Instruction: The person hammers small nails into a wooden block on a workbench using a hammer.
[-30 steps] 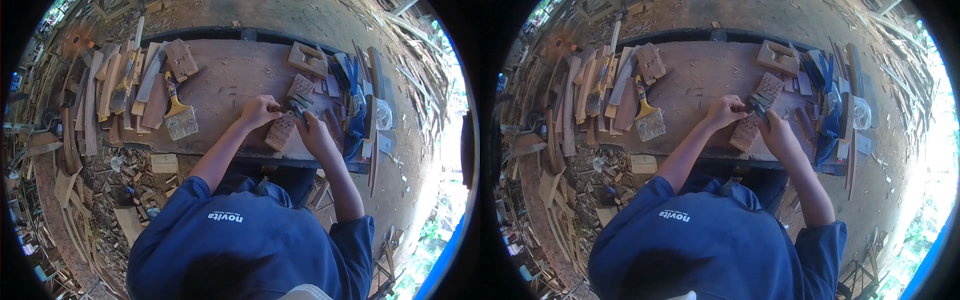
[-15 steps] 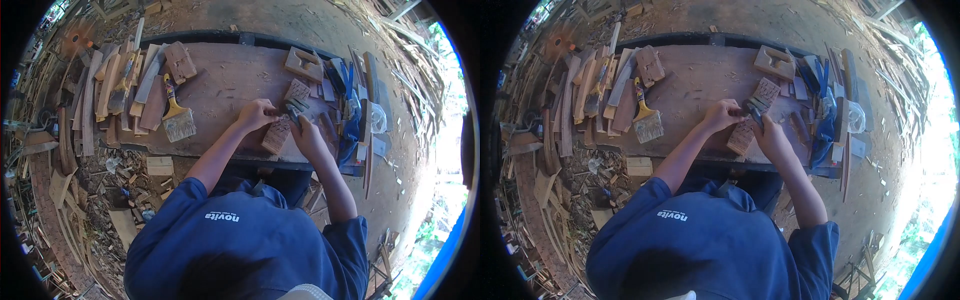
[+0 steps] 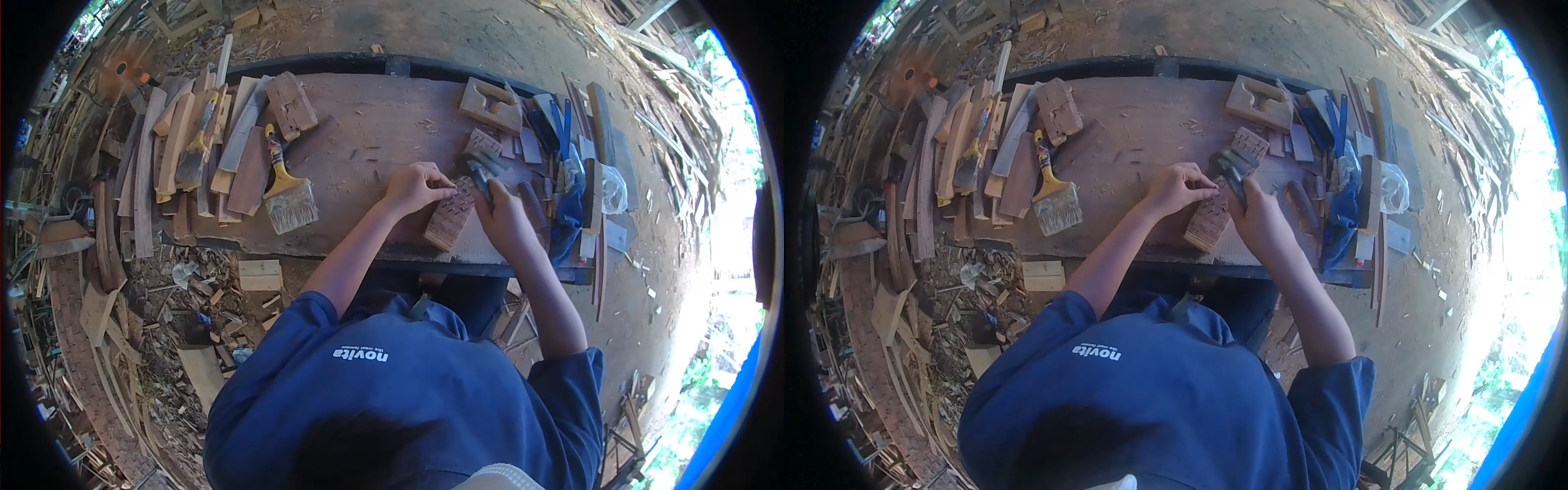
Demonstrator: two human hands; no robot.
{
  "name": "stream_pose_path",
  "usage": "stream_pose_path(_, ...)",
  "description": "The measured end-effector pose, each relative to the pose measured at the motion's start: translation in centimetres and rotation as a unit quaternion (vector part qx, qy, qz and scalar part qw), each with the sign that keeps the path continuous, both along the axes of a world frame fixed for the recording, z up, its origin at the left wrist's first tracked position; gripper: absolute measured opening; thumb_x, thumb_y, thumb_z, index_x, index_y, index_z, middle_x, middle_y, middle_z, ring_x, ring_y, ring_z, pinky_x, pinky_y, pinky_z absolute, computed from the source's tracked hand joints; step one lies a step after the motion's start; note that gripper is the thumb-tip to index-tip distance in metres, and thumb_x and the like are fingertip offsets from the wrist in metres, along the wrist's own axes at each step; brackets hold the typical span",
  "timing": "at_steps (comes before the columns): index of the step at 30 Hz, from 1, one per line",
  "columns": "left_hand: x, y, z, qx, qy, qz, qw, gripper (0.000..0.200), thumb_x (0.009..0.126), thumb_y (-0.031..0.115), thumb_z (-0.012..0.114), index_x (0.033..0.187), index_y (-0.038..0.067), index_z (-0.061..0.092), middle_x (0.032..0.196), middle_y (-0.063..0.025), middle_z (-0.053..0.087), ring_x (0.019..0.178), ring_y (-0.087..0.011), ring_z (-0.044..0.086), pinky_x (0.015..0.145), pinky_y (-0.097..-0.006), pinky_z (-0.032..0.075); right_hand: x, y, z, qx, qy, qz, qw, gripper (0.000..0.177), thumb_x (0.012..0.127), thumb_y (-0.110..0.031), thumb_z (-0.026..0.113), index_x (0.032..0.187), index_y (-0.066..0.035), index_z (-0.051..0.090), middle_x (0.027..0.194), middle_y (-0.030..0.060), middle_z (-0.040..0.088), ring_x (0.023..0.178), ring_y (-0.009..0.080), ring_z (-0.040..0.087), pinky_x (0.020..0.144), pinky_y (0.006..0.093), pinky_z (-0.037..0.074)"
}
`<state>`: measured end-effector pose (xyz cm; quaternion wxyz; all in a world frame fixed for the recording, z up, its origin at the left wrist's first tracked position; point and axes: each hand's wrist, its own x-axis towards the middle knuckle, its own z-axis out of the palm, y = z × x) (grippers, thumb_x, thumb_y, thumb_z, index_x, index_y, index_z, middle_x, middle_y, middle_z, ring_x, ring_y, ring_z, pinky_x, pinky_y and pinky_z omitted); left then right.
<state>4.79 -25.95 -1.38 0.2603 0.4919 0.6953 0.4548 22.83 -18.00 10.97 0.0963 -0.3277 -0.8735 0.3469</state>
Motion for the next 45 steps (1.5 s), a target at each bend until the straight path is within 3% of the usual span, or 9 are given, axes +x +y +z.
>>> stream_pose_path(6,-0.4,0.3,-1.3,0.019,0.009,-0.007,1.0,0.021,0.078,0.028,0.081,0.089,0.011,0.078,0.079,-0.0036,0.066,0.071,-0.0182,0.061,0.064,-0.0312,0.048,0.9,0.6,-2.5,0.023,-0.025,0.044,0.998,0.031,0.097,-0.024,0.061,0.102,0.006,0.058,0.074,0.0274,0.06,0.067,0.0398,0.061,0.066,0.0433,0.047)
stream_pose_path(8,0.1,0.1,-0.5,0.016,0.017,-0.005,1.0,0.021,0.079,0.029,0.08,0.09,0.011,0.077,0.079,-0.0037,0.066,0.072,-0.0181,0.061,0.065,-0.0314,0.048,1.7,0.8,-3.3,0.032,0.046,0.007,0.998,0.031,0.098,-0.025,0.061,0.1,0.006,0.058,0.068,0.0176,0.06,0.06,0.0259,0.06,0.06,0.0389,0.047)
stream_pose_path(12,0.2,0.0,-0.7,0.062,0.023,-0.012,0.998,0.017,0.082,0.027,0.078,0.089,0.012,0.077,0.078,-0.0035,0.066,0.074,-0.0194,0.062,0.065,-0.0329,0.049,4.6,-0.1,-4.6,-0.026,0.102,-0.1,0.989,0.033,0.099,-0.029,0.058,0.099,0.003,0.056,0.068,0.0171,0.062,0.054,0.0311,0.059,0.053,0.0392,0.047)
stream_pose_path(14,0.1,0.0,-0.9,0.08,0.05,-0.02,0.995,0.017,0.086,0.028,0.074,0.093,0.013,0.077,0.081,-0.0037,0.066,0.075,-0.0192,0.062,0.066,-0.0322,0.049,5.9,-1.0,-4.3,-0.282,0.149,-0.232,0.919,0.027,0.102,-0.029,0.054,0.097,-0.002,0.054,0.062,0.0046,0.052,0.044,0.0124,0.048,0.04,0.0302,0.039)
stream_pose_path(17,0.1,-0.2,-0.6,0.085,0.073,-0.04,0.993,0.021,0.091,0.03,0.068,0.102,0.014,0.075,0.09,-0.0058,0.066,0.082,-0.022,0.063,0.072,-0.033,0.051,7.4,-1.9,-7.1,-0.361,0.228,-0.282,0.859,0.024,0.103,-0.03,0.051,0.099,-0.006,0.052,0.059,-0.0011,0.043,0.038,0.0056,0.037,0.033,0.023,0.031)
stream_pose_path(22,2.4,-1.3,1.0,0.117,0.235,-0.015,0.965,0.041,0.093,0.038,0.063,0.124,0.012,0.064,0.119,-0.0127,0.062,0.11,-0.0313,0.06,0.094,-0.0407,0.049,9.1,-2.5,-11.8,-0.385,0.289,-0.3,0.823,0.025,0.104,-0.031,0.051,0.097,-0.007,0.048,0.059,-0.0014,0.04,0.039,0.0076,0.037,0.034,0.0245,0.031)
stream_pose_path(27,5.4,1.6,3.3,0.036,0.336,-0.032,0.941,0.077,0.096,0.052,0.05,0.152,0.002,0.029,0.155,-0.0203,0.031,0.146,-0.0354,0.027,0.118,-0.0468,0.024,9.6,-2.0,-12.5,-0.461,0.314,-0.323,0.765,0.027,0.104,-0.037,0.047,0.097,-0.011,0.048,0.061,-0.0009,0.04,0.041,0.0089,0.038,0.034,0.0251,0.031)
stream_pose_path(40,6.5,4.4,2.4,-0.123,0.409,-0.085,0.9,0.087,0.095,0.049,0.053,0.156,0.001,0.014,0.162,-0.0203,0.012,0.151,-0.036,0.009,0.122,-0.0451,0.016,10.1,-1.2,-11.6,-0.517,0.302,-0.33,0.73,0.031,0.104,-0.038,0.048,0.093,-0.009,0.048,0.059,-0.0021,0.041,0.041,0.0086,0.039,0.035,0.0256,0.031)
stream_pose_path(45,5.0,3.6,1.9,-0.023,0.229,-0.094,0.969,0.086,0.092,0.048,0.058,0.154,0.001,0.021,0.159,-0.0226,0.021,0.149,-0.0358,0.019,0.12,-0.0442,0.021,10.0,-1.4,-11.7,-0.514,0.306,-0.327,0.732,0.031,0.104,-0.038,0.048,0.095,-0.008,0.049,0.059,-0.002,0.04,0.041,0.0087,0.037,0.035,0.0253,0.031)
